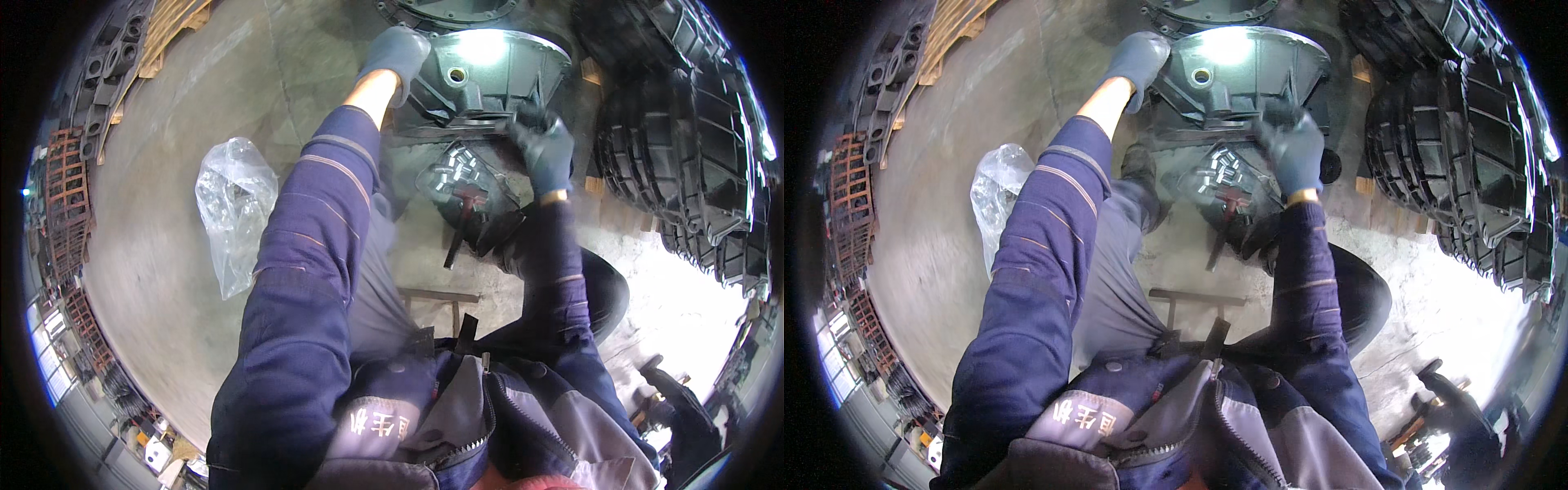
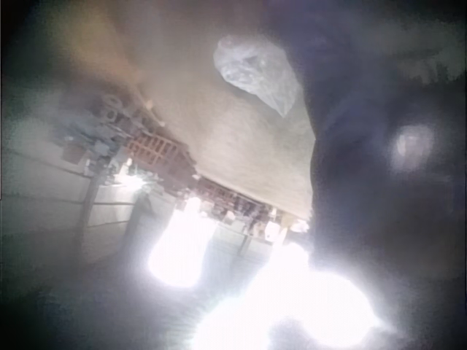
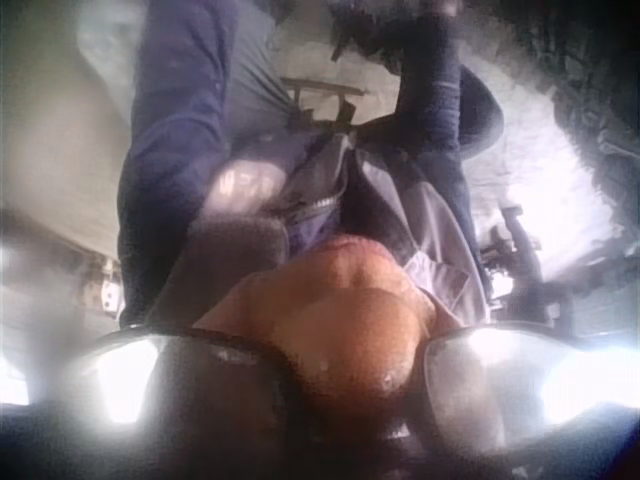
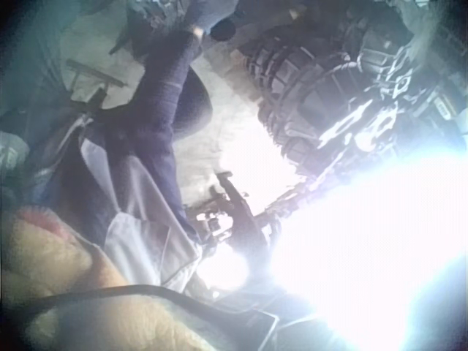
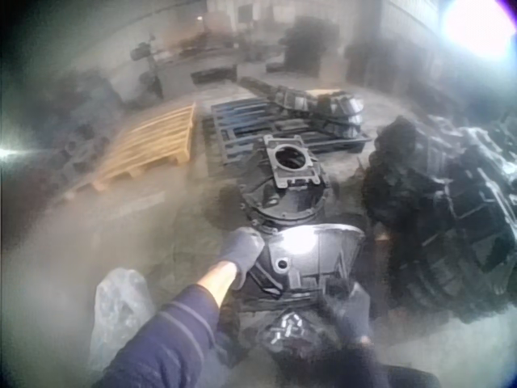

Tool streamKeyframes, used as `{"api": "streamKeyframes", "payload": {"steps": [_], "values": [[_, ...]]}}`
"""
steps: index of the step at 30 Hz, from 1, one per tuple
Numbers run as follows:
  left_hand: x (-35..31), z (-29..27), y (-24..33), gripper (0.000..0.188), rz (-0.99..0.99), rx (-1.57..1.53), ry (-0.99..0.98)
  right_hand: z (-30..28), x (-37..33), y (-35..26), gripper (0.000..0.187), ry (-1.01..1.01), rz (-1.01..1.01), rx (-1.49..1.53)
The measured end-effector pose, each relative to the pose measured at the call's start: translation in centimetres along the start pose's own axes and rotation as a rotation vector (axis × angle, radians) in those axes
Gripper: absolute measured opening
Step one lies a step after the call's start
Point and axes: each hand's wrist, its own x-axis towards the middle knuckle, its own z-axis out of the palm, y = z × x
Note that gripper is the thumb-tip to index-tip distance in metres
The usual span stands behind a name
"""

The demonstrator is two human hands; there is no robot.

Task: The person sits on the floor and uses a hammer and small metal pieces to assemble a large metal housing. They repeatedly insert and tap components into place, then move the finished part to a stack of similar housings.

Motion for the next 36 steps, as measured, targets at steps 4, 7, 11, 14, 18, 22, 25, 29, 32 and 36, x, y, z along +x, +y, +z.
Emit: {"api": "streamKeyframes", "payload": {"steps": [4, 7, 11, 14, 18, 22, 25, 29, 32, 36], "values": [[-0.6, -0.2, 0.6, 0.05, -0.223, -0.289, 0.038, -1.3, -3.0, 9.0, 0.029, -0.184, -0.122, -0.825], [-1.4, -0.2, 0.8, 0.06, -0.404, -0.354, 0.054, -1.7, -5.0, 14.3, 0.033, -0.215, 0.187, -0.703], [-1.4, 1.1, -0.3, 0.069, -0.529, -0.505, -0.011, -2.8, -6.0, 17.4, 0.037, -0.348, 0.472, -0.956], [-0.2, 2.9, -2.1, 0.068, -0.353, -0.372, -0.022, -2.4, -4.2, 17.7, 0.044, -0.233, 0.422, -0.782], [1.0, 5.3, -4.1, 0.062, -0.225, -0.573, -0.092, 1.0, 0.2, 16.3, 0.046, -0.425, 0.246, -0.361], [1.2, 4.9, -3.0, 0.058, -0.438, -0.852, -0.113, 3.6, 1.1, 12.0, 0.045, -0.561, 0.201, -0.312], [1.5, 1.8, 1.4, 0.063, -0.224, -0.491, -0.035, 3.6, 0.7, 8.0, 0.044, -0.424, 0.256, -0.012], [3.0, -3.5, 10.8, 0.076, -0.132, -0.031, 0.103, 3.1, 1.7, 4.4, 0.054, 0.02, 0.576, 0.929], [3.5, -5.1, 14.1, 0.061, 0.091, -0.148, 0.229, 3.4, 2.8, 4.4, 0.061, 0.053, 0.528, 1.22], [1.2, -3.0, 9.0, 0.046, -0.003, -0.467, 0.151, 4.2, 2.3, 6.6, 0.057, -0.032, 0.267, 0.711]]}}
